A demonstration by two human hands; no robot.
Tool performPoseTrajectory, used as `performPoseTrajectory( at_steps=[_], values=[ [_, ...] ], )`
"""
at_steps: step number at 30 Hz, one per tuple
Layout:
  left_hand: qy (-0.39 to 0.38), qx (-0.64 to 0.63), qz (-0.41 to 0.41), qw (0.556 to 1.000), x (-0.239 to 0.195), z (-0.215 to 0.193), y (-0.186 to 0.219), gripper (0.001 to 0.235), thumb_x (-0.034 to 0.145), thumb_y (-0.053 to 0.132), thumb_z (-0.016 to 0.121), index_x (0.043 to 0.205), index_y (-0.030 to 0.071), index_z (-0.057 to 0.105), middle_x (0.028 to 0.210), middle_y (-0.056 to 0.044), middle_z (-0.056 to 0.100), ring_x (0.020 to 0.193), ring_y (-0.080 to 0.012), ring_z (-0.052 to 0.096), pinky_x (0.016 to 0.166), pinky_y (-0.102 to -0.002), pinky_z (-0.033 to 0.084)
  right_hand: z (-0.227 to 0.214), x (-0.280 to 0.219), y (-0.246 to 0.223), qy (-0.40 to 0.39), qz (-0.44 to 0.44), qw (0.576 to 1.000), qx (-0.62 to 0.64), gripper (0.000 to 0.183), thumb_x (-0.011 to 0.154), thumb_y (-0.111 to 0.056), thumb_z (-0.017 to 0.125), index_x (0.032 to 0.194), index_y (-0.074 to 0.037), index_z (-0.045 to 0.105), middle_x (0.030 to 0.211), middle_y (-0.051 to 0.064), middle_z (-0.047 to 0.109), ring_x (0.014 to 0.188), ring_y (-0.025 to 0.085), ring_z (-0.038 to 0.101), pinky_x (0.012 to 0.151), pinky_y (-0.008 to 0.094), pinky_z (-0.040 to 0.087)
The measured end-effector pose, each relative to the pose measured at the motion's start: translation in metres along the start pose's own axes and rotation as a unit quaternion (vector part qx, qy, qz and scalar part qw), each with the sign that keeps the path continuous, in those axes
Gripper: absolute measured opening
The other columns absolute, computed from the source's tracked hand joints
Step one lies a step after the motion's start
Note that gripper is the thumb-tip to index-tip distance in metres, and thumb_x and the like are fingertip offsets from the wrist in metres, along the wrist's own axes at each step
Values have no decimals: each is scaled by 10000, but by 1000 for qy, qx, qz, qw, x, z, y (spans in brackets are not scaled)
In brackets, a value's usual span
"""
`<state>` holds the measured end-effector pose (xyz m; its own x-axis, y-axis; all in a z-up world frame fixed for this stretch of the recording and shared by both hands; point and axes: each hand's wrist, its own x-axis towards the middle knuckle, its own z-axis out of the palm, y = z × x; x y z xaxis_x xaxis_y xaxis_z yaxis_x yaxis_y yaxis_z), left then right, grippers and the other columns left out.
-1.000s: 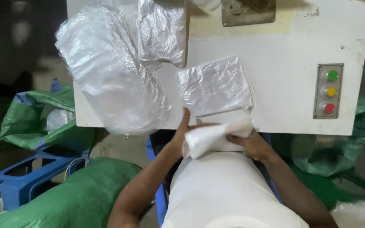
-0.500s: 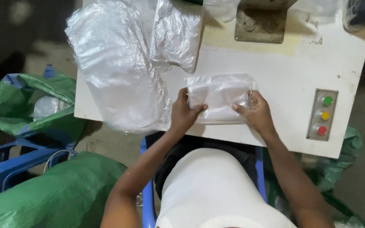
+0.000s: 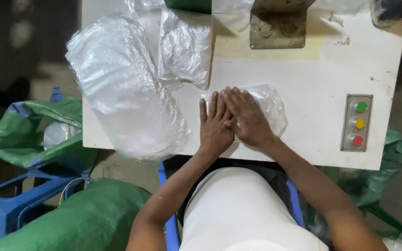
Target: Folding and stacking plastic bags at a factory workstation
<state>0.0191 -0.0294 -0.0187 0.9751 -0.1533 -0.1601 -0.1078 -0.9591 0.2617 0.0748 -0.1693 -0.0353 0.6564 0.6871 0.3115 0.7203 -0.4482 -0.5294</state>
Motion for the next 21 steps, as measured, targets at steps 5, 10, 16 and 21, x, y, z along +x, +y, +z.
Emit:
performPoseTrajectory(
  at_steps=[5, 10, 16, 21],
  values=[
    [262, -65, -47, 962, -6, 20, -9, 815, 1013, 551, 508, 1606, 28, 312, 1688, -246, 203, 1588, -404, 133, 1289, -581, 10, -68, -36, 16, 44, 285, 951, -114, 793, 1047, -465, 621, 1570, 76, 372, 1630, 302, 318, 1500, 465, 312, 1216, 597, 254],
    [271, -123, -44, 954, -3, 14, -8, 830, 1022, 536, 487, 1580, -52, 308, 1661, -278, 246, 1572, -419, 187, 1306, -525, 80, -69, -43, 6, 119, 458, 844, 250, 672, 892, -291, 867, 1345, -23, 448, 1123, 160, 607, 942, 291, 638, 772, 373, 549],
    [324, -175, -31, 929, -4, 13, -9, 743, 1044, 476, 462, 1561, -47, 356, 1619, -264, 357, 1539, -414, 306, 1304, -502, 164, -61, -27, 23, 17, 463, 716, 523, 543, 844, -205, 809, 1328, -18, 648, 1084, 177, 734, 922, 289, 726, 796, 456, 593],
    [395, -447, -47, 802, -26, 24, -22, 1193, 686, 425, 945, 1608, 29, 299, 1567, -187, 383, 1485, -371, 393, 1284, -452, 253, -50, -59, 12, -9, 420, 788, 451, 528, 796, -29, 843, 1295, -15, 673, 1164, 150, 716, 1073, 223, 658, 942, 447, 543]
  ],
)
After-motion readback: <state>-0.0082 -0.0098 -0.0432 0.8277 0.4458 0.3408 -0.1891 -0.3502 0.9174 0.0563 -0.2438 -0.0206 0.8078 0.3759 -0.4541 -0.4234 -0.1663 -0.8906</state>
